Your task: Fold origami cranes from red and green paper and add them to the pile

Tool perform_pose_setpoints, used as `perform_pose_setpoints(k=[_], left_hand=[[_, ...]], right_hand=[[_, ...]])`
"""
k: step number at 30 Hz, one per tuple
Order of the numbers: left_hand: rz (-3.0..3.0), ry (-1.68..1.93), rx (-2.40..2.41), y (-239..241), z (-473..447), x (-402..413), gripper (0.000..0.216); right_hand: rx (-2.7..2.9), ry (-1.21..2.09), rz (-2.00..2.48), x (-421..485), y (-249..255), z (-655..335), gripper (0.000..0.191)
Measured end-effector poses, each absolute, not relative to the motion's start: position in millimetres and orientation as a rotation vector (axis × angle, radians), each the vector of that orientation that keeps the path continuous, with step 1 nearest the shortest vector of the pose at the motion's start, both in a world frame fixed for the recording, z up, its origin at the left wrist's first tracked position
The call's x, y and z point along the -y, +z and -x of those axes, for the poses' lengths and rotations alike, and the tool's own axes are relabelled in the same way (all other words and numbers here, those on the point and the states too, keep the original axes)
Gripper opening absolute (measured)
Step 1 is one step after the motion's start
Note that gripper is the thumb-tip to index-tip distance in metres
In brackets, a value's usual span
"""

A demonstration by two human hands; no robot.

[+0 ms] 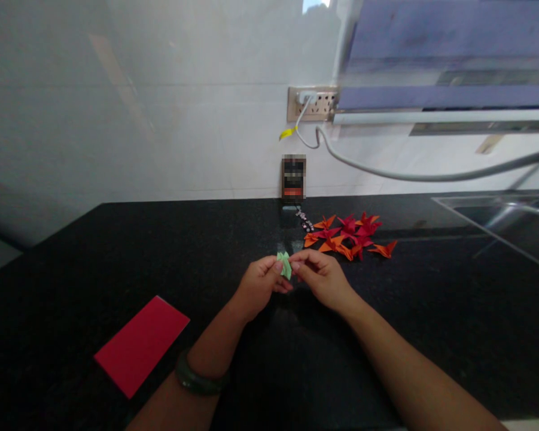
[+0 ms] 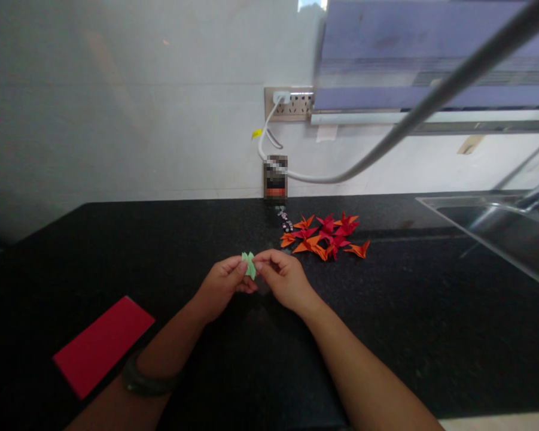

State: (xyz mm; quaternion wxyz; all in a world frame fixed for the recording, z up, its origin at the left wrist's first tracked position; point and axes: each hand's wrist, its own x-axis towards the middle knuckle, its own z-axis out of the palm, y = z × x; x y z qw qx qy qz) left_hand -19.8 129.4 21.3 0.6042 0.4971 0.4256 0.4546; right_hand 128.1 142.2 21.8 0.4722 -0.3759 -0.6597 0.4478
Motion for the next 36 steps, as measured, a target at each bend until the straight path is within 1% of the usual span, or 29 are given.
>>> perform_pose_setpoints(k=[4,12,18,24,28,36], left_hand=[[-1.149,0.984,-0.989,20,19,-129,0.031],[-1.101,0.992,-0.965,22,19,-129,0.028],[-1.071,0.96,-0.952,19,20,-130,0.031],[-1.008,0.973,-0.93,15,21,-131,0.033],[-1.049,0.947,-0.971,17,21,-131,0.033],[-1.12,0.903,-1.027,18,22,-129,0.031]], right_hand=[[1.612,1.053,0.901,-143,14,-126,0.012],[1.819,0.724,0.942,-145,11,-131,0.013],[1.902,0.602,0.927,-144,16,-131,0.016],[2.029,0.433,0.869,-144,22,-136,0.01],[2.124,0.41,0.884,-144,26,-139,0.006],[2.195,0.567,0.938,-141,29,-141,0.012]])
